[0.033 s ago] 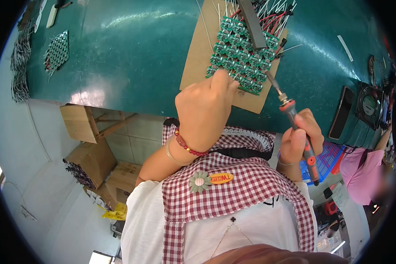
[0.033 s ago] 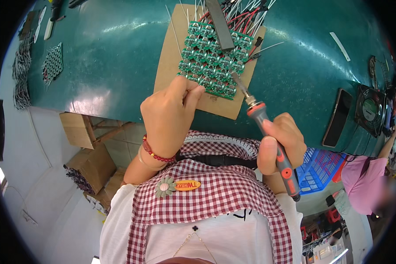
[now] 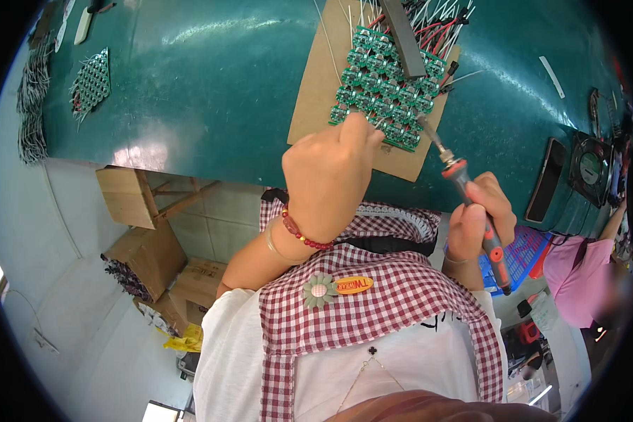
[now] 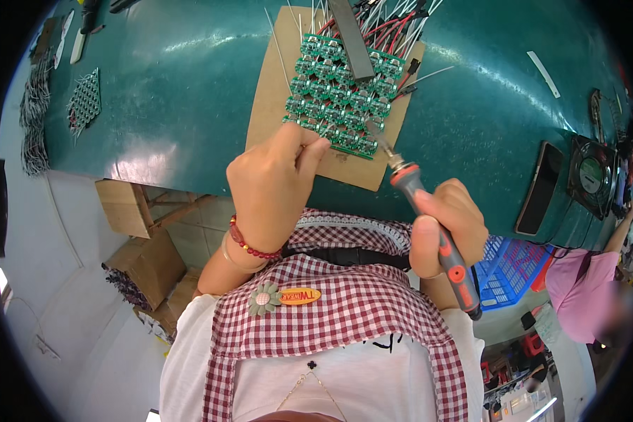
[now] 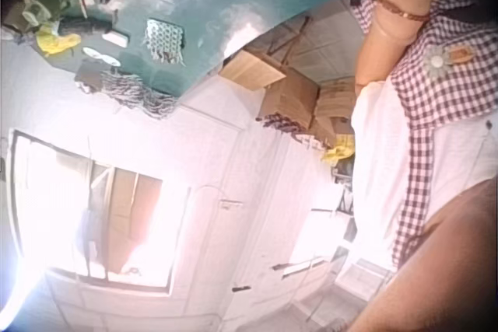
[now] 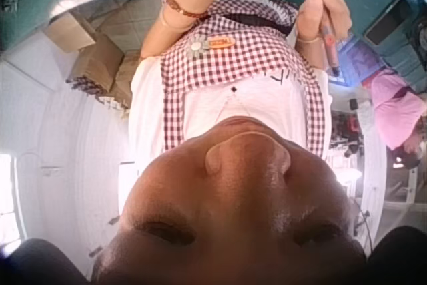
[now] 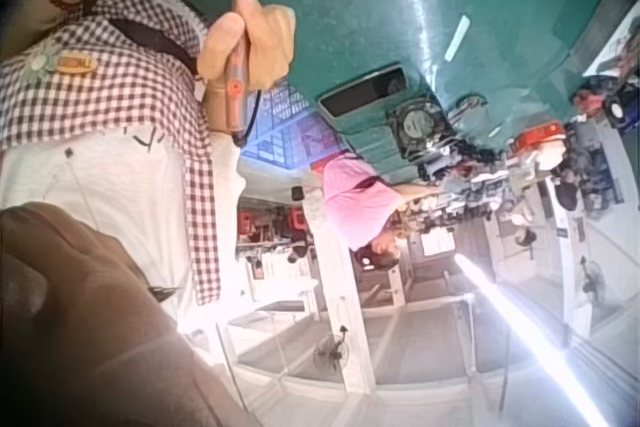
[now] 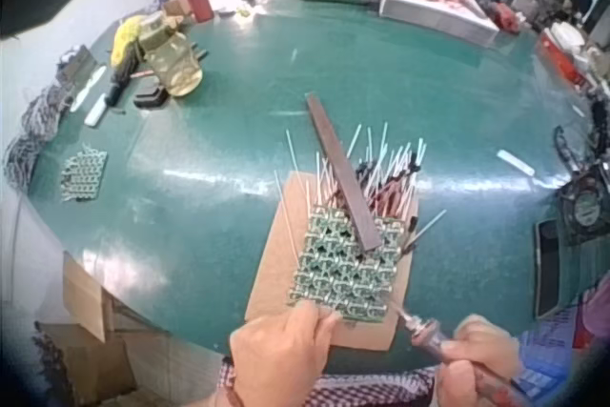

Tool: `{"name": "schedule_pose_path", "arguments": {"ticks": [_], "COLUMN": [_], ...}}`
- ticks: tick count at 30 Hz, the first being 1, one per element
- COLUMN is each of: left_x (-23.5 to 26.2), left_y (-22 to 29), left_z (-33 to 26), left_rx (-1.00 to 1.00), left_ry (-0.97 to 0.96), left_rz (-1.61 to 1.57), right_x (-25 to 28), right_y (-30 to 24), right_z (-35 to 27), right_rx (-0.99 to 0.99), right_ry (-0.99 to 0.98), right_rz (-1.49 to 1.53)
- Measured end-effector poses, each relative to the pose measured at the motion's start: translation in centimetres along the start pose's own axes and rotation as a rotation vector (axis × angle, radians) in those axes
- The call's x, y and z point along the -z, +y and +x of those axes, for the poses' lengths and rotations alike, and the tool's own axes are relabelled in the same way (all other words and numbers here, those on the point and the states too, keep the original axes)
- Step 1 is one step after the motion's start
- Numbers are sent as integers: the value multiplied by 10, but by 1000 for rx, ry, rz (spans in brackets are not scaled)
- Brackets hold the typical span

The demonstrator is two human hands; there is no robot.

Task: The person is soldering electronic components onto a printed circuit board.

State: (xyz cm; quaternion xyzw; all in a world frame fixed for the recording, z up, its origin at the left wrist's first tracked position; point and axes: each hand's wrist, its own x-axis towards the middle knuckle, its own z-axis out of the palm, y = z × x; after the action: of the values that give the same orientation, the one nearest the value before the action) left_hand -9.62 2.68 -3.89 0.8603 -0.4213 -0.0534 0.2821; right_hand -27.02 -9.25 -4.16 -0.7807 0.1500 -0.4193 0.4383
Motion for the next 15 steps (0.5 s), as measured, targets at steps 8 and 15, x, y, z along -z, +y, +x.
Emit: {"name": "schedule_pose_path", "arguments": {"ticks": [8, 15], "left_x": [-11, -5], "left_y": [3, 3], "left_z": [4, 6], "left_rx": [-66, -58], "left_ry": [-35, 4], "left_rz": [32, -8], "right_x": [-15, -4], "right_y": [-2, 0], "right_z": [0, -1], "right_rx": [-75, -41], "right_ry": [-29, -11], "right_rz": [-20, -11]}}
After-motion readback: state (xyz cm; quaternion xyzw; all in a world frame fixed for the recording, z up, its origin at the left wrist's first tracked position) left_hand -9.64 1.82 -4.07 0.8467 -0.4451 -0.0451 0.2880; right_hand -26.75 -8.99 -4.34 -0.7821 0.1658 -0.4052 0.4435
